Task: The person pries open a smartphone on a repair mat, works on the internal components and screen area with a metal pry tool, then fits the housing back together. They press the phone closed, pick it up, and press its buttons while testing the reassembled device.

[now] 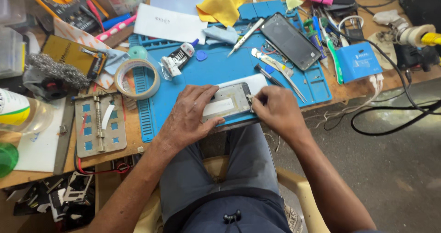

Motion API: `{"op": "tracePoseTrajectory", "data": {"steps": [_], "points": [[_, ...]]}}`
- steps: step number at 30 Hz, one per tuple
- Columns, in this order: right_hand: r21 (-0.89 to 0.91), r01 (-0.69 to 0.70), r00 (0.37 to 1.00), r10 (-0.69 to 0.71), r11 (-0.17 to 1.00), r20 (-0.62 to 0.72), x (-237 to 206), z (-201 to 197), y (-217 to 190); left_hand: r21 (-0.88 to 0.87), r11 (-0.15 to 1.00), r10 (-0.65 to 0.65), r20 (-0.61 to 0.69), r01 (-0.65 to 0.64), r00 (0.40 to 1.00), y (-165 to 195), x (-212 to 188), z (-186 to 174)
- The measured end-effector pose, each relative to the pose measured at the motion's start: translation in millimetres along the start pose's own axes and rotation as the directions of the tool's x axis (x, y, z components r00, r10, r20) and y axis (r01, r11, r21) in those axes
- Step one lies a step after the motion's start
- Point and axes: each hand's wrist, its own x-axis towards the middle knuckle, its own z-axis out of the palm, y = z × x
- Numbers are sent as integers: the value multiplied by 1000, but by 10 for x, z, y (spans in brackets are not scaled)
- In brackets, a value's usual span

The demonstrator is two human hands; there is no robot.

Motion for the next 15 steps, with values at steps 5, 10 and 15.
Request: {"op": "tracePoseTrajectory", "data": {"steps": [5,10,15], "points": [[-43,75,997,-76,996,-30,252,10,-113,8,1000,11,30,-11,999,-1,19,-7],[-110,108,993,-103,988,51,163,-44,-104,19,1000,-24,26,24,999,-10,4,26],[-112,183,983,-179,977,45,176,-62,-77,4,1000,-8,37,8,999,-37,10,13]]}}
